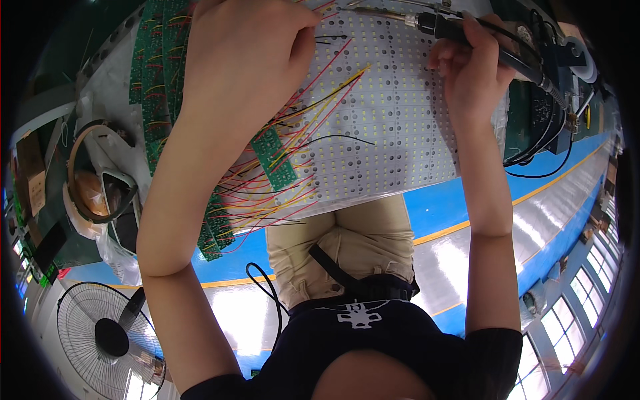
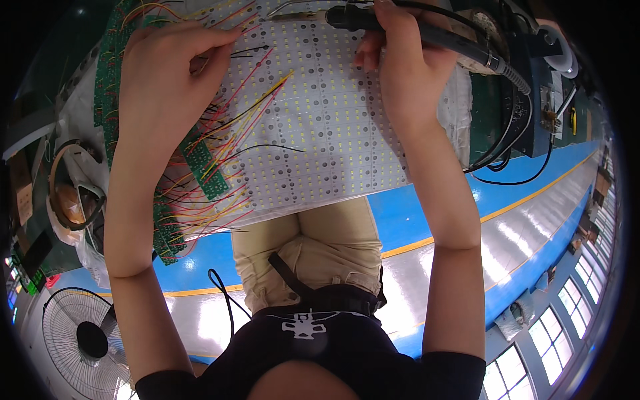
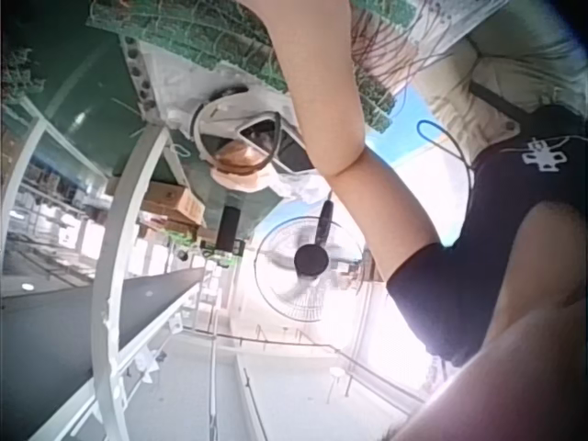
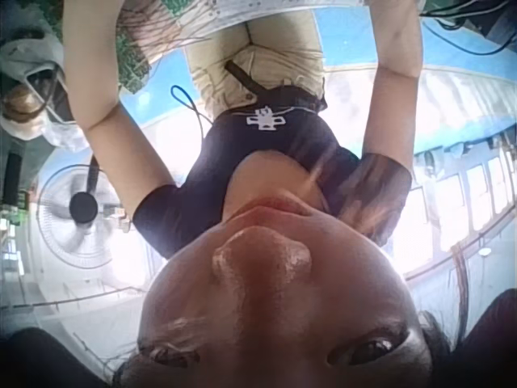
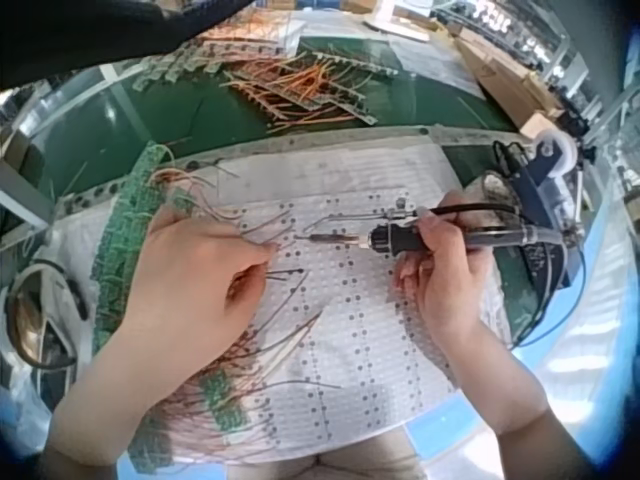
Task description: The person solders wires from circuit boards onto an LED board using a soldering iron, placing each wire onto the board contacts by hand.
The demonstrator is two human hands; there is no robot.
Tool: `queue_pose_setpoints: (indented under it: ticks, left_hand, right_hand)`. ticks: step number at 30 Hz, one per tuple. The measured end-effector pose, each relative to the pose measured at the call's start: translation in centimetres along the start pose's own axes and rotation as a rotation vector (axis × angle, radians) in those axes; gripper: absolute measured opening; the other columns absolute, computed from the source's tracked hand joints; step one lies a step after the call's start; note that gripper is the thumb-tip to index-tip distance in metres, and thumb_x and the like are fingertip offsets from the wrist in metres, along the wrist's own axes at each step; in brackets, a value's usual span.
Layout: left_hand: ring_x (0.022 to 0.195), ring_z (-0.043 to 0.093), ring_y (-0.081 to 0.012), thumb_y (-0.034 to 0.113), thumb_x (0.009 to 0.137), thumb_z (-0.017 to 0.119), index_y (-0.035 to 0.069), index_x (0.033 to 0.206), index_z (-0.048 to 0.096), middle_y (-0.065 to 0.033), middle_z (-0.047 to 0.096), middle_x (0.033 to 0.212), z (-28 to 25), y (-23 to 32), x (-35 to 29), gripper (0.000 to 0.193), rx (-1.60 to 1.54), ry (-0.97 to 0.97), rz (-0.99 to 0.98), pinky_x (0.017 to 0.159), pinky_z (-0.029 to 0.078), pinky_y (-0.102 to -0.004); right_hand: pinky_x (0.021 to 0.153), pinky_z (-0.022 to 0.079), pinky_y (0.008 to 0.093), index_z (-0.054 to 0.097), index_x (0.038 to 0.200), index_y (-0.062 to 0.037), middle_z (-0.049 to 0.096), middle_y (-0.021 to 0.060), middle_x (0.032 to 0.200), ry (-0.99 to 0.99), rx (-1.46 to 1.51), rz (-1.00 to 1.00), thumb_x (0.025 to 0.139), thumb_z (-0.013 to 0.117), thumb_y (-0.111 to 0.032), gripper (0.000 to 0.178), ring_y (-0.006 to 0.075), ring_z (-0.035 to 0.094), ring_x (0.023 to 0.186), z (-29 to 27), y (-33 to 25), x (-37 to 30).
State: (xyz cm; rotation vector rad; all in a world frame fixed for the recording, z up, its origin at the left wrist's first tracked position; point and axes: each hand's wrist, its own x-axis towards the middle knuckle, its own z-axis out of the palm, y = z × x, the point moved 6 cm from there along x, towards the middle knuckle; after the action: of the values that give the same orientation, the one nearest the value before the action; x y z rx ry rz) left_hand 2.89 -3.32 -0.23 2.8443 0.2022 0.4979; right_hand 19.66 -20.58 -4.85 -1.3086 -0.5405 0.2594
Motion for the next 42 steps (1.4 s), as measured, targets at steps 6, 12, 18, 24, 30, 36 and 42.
queue_pose_setpoints:
  ticks: [6,12,18,24,30,36,42]
  left_hand:
    - [0.070,0.067,-0.0224,0.012,0.087,0.070,0.008,0.099,0.077,-0.0039,0.068,0.077,0.11,-0.05,-0.03,0.014,-0.015,0.005,-0.018,0.081,0.047,-0.0366]
    - [0.070,0.067,-0.0228,0.013,0.086,0.070,0.009,0.098,0.077,-0.0039,0.069,0.077,0.03,-0.03,-0.02,0.014,0.004,0.007,-0.009,0.082,0.047,-0.0373]
    - [0.073,0.067,-0.0230,0.014,0.086,0.070,0.010,0.098,0.078,-0.0033,0.069,0.078,-0.08,0.12,-0.09,0.015,0.049,0.001,-0.002,0.083,0.047,-0.0379]
    - [0.075,0.067,-0.0222,0.014,0.086,0.070,0.011,0.099,0.078,-0.0024,0.070,0.080,-0.06,0.14,-0.18,0.015,0.059,-0.007,-0.026,0.084,0.045,-0.0370]
    - [0.075,0.067,-0.0218,0.015,0.087,0.070,0.012,0.098,0.078,-0.0018,0.070,0.081,-0.09,0.14,-0.25,0.015,0.075,0.012,-0.012,0.083,0.045,-0.0371]
    - [0.074,0.067,-0.0217,0.015,0.087,0.070,0.012,0.099,0.078,-0.0015,0.069,0.080,-0.04,0.06,-0.21,0.015,0.067,0.006,-0.007,0.082,0.044,-0.0369]
    - [0.073,0.066,-0.0209,0.015,0.087,0.070,0.012,0.099,0.078,-0.0010,0.069,0.079,0.02,0.08,-0.24,0.014,0.055,0.006,-0.009,0.081,0.044,-0.0366]
  right_hand:
    - [0.042,0.048,0.0336,0.053,0.096,-0.0009,0.053,0.0110,0.060,0.017,-0.029,-0.001,0.094,0.057,-0.008,0.008,0.0211,0.053,0.042,0.32,-0.13,-0.05]
    - [0.043,0.049,0.0348,0.054,0.095,0.0001,0.052,0.0112,0.060,0.000,-0.032,-0.009,0.094,0.057,-0.008,0.009,0.0216,0.053,0.042,0.17,-0.09,0.00]
    - [0.042,0.049,0.0351,0.054,0.095,0.0007,0.052,0.0107,0.062,-0.005,-0.040,-0.005,0.095,0.057,-0.008,0.009,0.0219,0.054,0.042,0.26,-0.12,0.03]
    - [0.042,0.049,0.0347,0.053,0.096,0.0014,0.052,0.0098,0.065,-0.018,-0.026,-0.022,0.095,0.057,-0.007,0.009,0.0210,0.054,0.043,0.28,-0.05,0.05]
    - [0.042,0.049,0.0340,0.054,0.095,0.0002,0.054,0.0090,0.067,0.016,-0.015,-0.009,0.094,0.058,-0.006,0.008,0.0192,0.053,0.043,0.44,-0.22,-0.12]
    - [0.040,0.048,0.0323,0.054,0.088,-0.0007,0.054,0.0071,0.067,0.000,-0.070,-0.025,0.094,0.061,-0.006,0.010,0.0156,0.052,0.043,0.32,-0.32,-0.12]
    - [0.040,0.048,0.0318,0.054,0.077,-0.0013,0.048,0.0033,0.063,-0.050,-0.058,-0.091,0.092,0.064,-0.002,0.018,0.0135,0.047,0.040,0.88,-0.68,0.08]
